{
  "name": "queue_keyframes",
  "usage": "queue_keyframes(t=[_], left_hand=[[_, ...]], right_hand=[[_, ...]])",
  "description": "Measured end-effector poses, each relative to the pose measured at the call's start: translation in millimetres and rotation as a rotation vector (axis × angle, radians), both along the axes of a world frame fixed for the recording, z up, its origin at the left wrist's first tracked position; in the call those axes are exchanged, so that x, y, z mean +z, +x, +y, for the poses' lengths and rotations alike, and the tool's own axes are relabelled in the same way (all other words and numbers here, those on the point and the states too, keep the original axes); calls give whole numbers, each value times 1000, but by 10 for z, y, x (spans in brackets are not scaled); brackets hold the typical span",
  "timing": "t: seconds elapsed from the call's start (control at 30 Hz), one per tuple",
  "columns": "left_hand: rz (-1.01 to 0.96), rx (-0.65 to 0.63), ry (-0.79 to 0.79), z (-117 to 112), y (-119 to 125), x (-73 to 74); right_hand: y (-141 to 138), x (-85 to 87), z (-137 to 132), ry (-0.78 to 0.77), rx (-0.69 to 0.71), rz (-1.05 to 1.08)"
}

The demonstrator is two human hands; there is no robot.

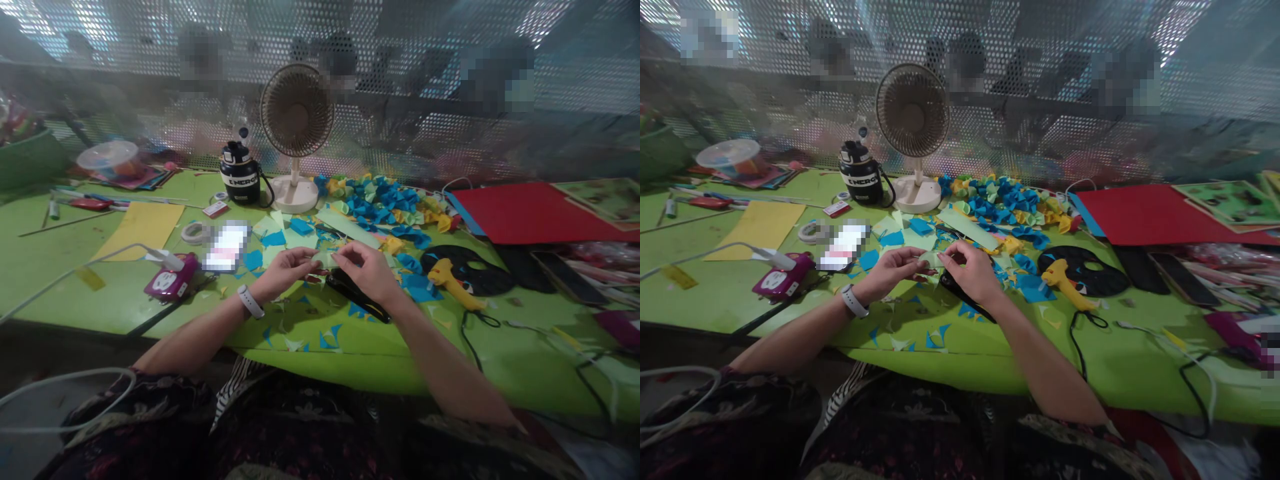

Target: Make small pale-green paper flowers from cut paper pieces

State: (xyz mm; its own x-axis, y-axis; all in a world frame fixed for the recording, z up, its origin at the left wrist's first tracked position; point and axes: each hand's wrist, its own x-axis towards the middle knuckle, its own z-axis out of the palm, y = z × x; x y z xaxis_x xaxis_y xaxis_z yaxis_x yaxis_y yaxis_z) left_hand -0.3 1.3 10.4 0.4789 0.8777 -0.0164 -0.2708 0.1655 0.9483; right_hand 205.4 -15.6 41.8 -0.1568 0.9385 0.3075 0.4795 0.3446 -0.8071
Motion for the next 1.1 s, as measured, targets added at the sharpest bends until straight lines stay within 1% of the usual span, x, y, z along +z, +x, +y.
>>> queue_keyframes(t=[0.3,0.63,1.1], left_hand=[[-36,5,-4,6,18,-39],[-31,32,-12,-12,36,-21],[-5,59,-2,-29,44,-3]], right_hand=[[-25,11,-13,15,-29,13],[-51,2,-21,16,-38,44],[-57,-1,-20,29,-50,29]])
